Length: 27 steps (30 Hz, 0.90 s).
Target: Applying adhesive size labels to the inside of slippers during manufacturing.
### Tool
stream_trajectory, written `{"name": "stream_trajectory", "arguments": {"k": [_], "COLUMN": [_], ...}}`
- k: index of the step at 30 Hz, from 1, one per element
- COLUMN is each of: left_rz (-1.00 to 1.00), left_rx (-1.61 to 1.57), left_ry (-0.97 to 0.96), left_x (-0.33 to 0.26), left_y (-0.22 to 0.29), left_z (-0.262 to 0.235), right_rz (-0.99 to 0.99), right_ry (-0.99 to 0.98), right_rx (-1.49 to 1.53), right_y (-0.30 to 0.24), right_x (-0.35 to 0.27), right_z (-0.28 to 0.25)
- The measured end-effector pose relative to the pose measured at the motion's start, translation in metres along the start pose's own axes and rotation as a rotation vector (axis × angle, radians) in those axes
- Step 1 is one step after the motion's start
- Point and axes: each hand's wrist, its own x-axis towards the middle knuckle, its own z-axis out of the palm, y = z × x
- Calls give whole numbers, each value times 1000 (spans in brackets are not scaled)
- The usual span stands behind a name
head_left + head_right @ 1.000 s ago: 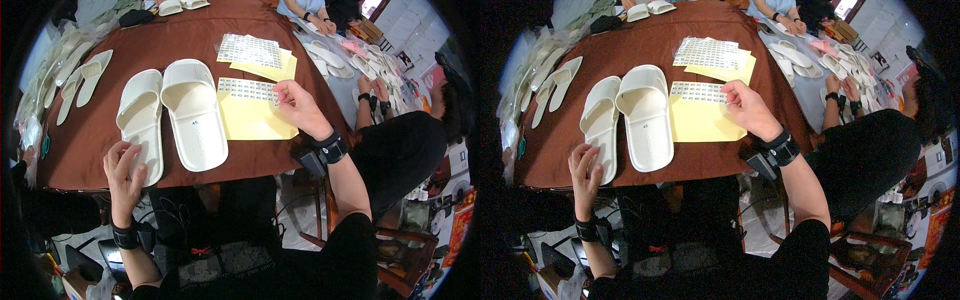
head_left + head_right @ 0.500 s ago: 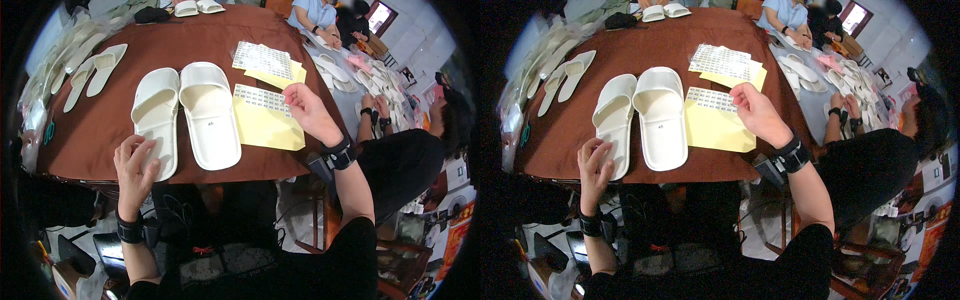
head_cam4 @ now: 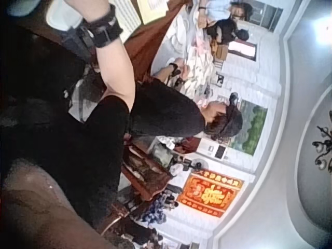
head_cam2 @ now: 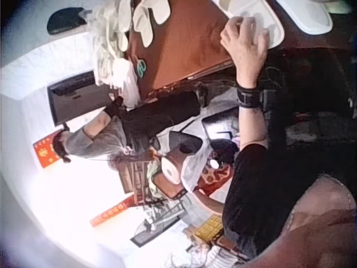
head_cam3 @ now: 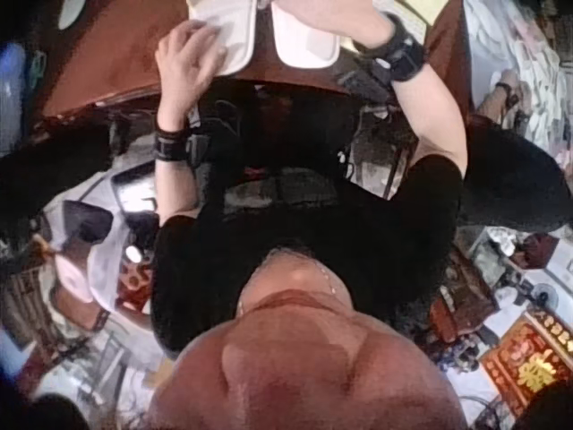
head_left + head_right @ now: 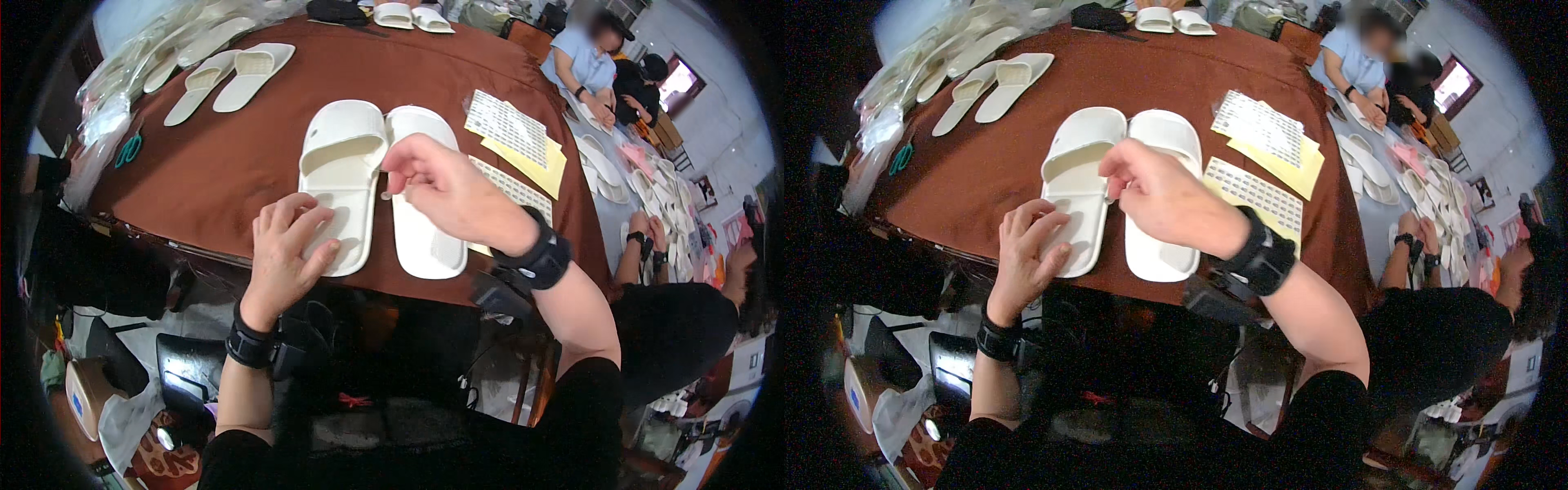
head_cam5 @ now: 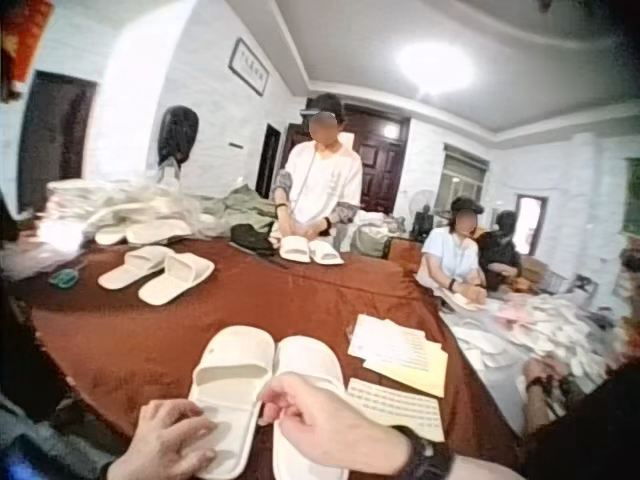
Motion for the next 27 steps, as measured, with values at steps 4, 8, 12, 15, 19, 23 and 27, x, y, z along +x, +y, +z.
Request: {"name": "stream_trajectory", "arguments": {"k": [4, 8, 12, 15, 19, 23, 27], "left_rz": [-13, -4, -28, -76, -61, -59, -62], "left_rx": [-5, -10, -32, -33, -2, 55, 73], "left_ry": [2, 23, 8, -72, -133, -191, -215], "left_x": [-2, -2, -2, 0, 6, 11, 13], "left_y": [-1, -2, 0, 5, 9, 10, 10], "left_z": [0, 1, -1, -6, -13, -16, -15], "right_rz": [125, 118, 107, 115, 111, 124, 136], "right_ry": [-58, -93, -89, -93, -83, -69, -60], "right_rx": [-165, -340, -403, -413, -411, -389, -348], "right_y": [8, 19, 24, 24, 25, 27, 26], "right_x": [37, 49, 52, 53, 53, 53, 49], "right_z": [25, 37, 41, 41, 41, 41, 40]}}
